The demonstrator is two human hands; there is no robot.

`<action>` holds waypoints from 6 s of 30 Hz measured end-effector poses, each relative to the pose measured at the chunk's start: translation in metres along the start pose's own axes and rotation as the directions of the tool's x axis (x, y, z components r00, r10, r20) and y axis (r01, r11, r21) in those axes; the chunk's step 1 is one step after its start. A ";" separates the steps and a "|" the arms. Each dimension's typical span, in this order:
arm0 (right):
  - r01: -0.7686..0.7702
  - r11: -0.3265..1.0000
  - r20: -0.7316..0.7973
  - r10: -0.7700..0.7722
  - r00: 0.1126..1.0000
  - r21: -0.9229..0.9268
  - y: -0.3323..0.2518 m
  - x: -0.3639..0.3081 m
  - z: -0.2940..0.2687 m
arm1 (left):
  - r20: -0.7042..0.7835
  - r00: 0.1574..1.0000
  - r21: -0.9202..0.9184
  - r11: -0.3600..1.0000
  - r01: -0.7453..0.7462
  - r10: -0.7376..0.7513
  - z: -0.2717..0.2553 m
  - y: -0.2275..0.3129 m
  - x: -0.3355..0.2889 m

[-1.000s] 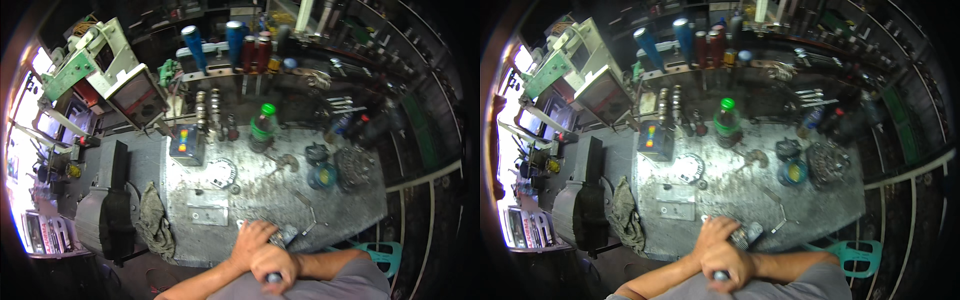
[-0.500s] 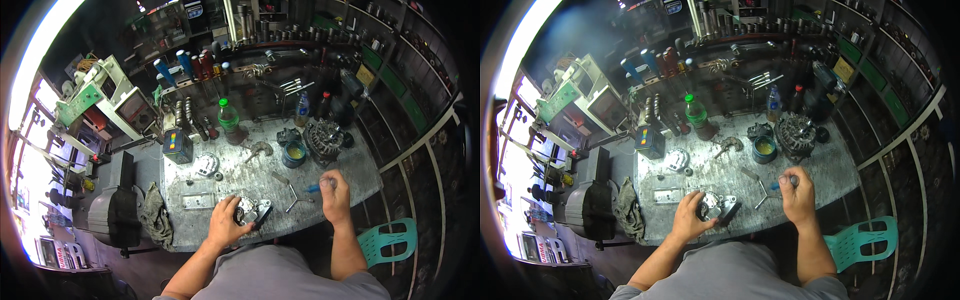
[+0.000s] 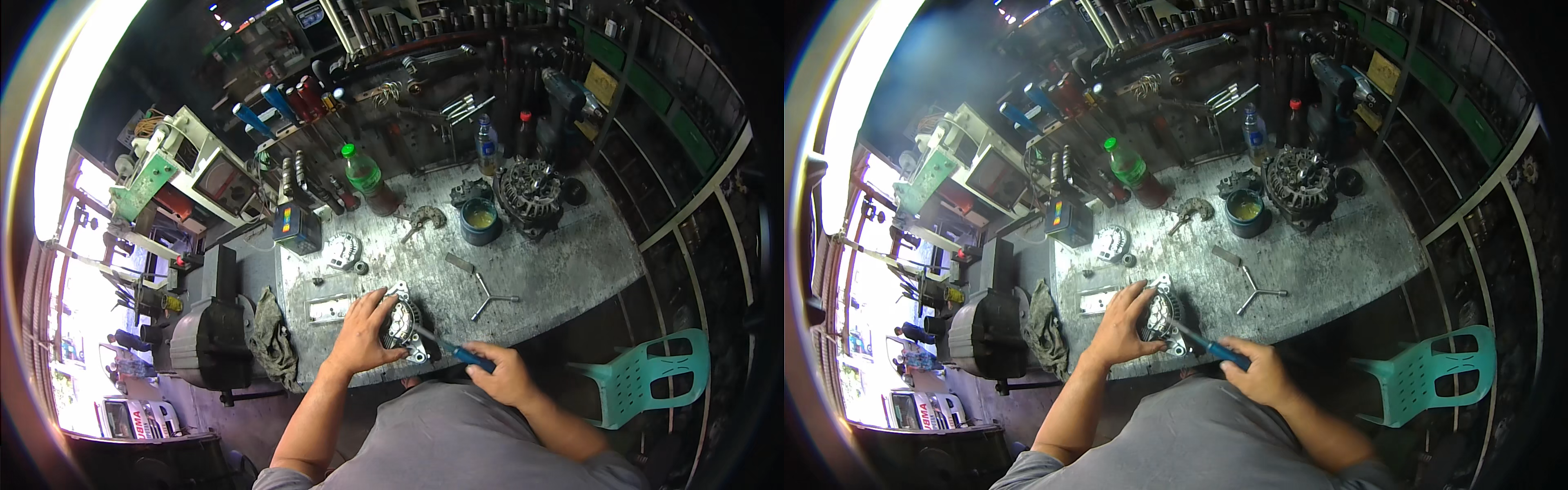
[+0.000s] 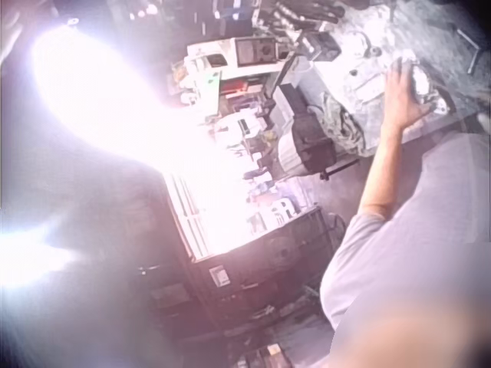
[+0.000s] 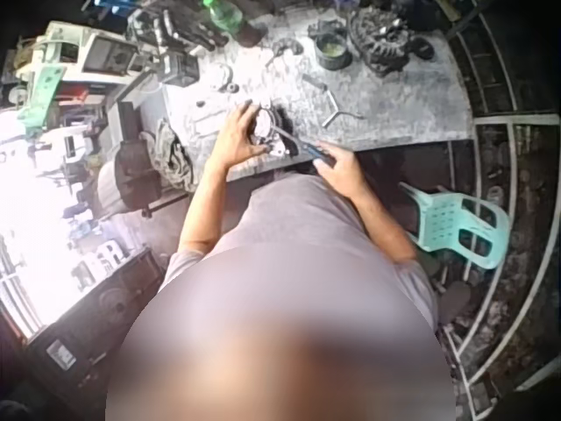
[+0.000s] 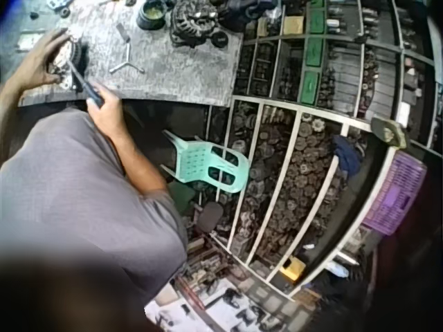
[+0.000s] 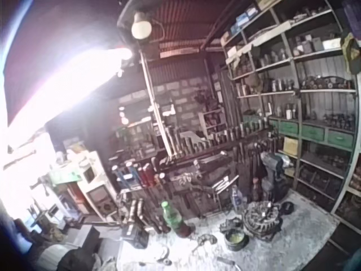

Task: The person disassembles an alternator on a workbench, removes the front cover and internal components, then reassembles the unit using a ratchet and socket. The person wipes the workbench with a rag and places the alternator cover back on the bench.

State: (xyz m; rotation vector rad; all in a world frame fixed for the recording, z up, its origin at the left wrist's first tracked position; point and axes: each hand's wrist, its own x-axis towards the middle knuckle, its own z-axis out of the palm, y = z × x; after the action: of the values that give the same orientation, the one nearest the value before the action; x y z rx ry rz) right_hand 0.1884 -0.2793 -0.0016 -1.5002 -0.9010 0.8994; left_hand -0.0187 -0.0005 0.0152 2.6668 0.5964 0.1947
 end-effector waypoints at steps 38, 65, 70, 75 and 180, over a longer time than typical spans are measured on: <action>0.091 0.728 0.142 0.009 0.990 -0.680 -0.001 0.011 0.019 | -0.186 0.981 0.023 0.998 0.056 -0.051 0.021 0.009 -0.004; -0.149 0.711 0.006 0.211 0.978 -0.687 0.018 0.047 -0.028 | -0.073 0.972 -0.142 0.967 0.212 -0.224 0.004 0.016 -0.022; -0.030 0.787 0.056 0.081 0.995 -0.616 0.019 0.071 -0.005 | 0.081 0.997 0.209 0.978 -0.014 -0.003 -0.013 0.011 -0.019; -0.003 0.844 0.009 0.009 1.000 -0.536 0.022 0.061 -0.007 | -0.114 0.940 -0.077 0.946 0.314 -0.321 -0.035 0.000 -0.047; -0.582 0.765 0.492 0.407 0.769 0.276 0.076 0.122 0.043 | 0.448 0.589 -0.894 -0.311 0.324 -0.673 0.043 -0.057 -0.013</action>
State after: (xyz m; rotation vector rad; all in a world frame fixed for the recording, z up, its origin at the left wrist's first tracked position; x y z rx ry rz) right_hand 0.2056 -0.1589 -0.0890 -1.2037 -0.5221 1.7468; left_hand -0.0428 0.0257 -0.0475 0.6691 1.1172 0.4787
